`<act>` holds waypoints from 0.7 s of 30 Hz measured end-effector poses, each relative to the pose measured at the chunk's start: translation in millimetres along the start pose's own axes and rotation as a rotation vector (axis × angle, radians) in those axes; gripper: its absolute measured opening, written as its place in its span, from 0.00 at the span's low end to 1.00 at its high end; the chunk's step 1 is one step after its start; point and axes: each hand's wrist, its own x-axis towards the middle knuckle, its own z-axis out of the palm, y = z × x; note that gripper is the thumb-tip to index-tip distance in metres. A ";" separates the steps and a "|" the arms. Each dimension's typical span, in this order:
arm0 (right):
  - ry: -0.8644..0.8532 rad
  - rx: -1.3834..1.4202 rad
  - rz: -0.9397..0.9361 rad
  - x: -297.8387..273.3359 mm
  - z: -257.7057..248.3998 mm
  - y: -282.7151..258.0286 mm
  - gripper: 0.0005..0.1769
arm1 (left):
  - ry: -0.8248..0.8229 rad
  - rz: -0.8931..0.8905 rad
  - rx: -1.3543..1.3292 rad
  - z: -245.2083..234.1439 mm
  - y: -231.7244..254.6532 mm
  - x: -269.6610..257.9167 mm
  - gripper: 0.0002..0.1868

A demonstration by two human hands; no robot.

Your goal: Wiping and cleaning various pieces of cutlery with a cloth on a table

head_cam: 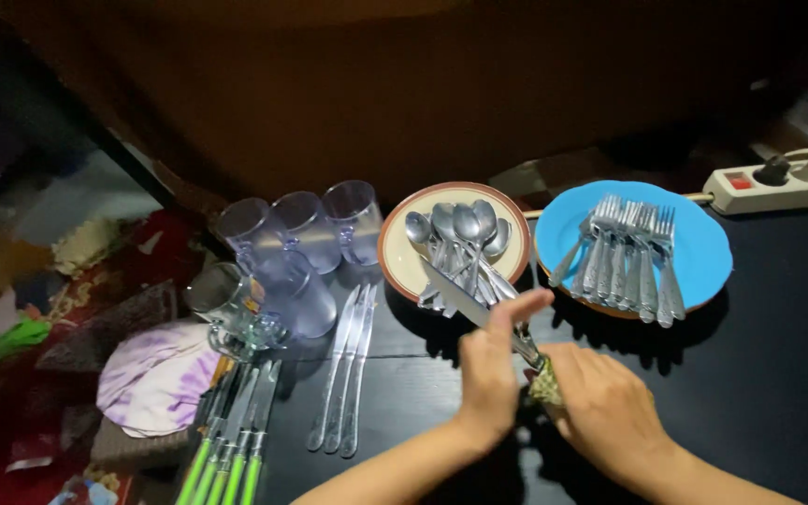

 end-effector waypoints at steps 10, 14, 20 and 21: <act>-0.042 0.510 0.064 -7.9 0.4 30.7 0.11 | -0.133 -0.004 -0.224 3.0 -15.0 1.9 0.31; 0.198 0.661 0.229 4.0 -31.6 38.8 0.18 | 0.006 -0.055 -0.714 -12.3 13.9 23.4 0.26; 0.015 0.992 0.883 60.2 -82.8 8.9 0.54 | -0.309 -0.144 0.099 11.3 -5.0 -16.1 0.15; 0.011 0.996 0.880 60.9 -84.6 2.6 0.54 | -0.305 -0.145 0.102 13.5 -10.6 -23.3 0.15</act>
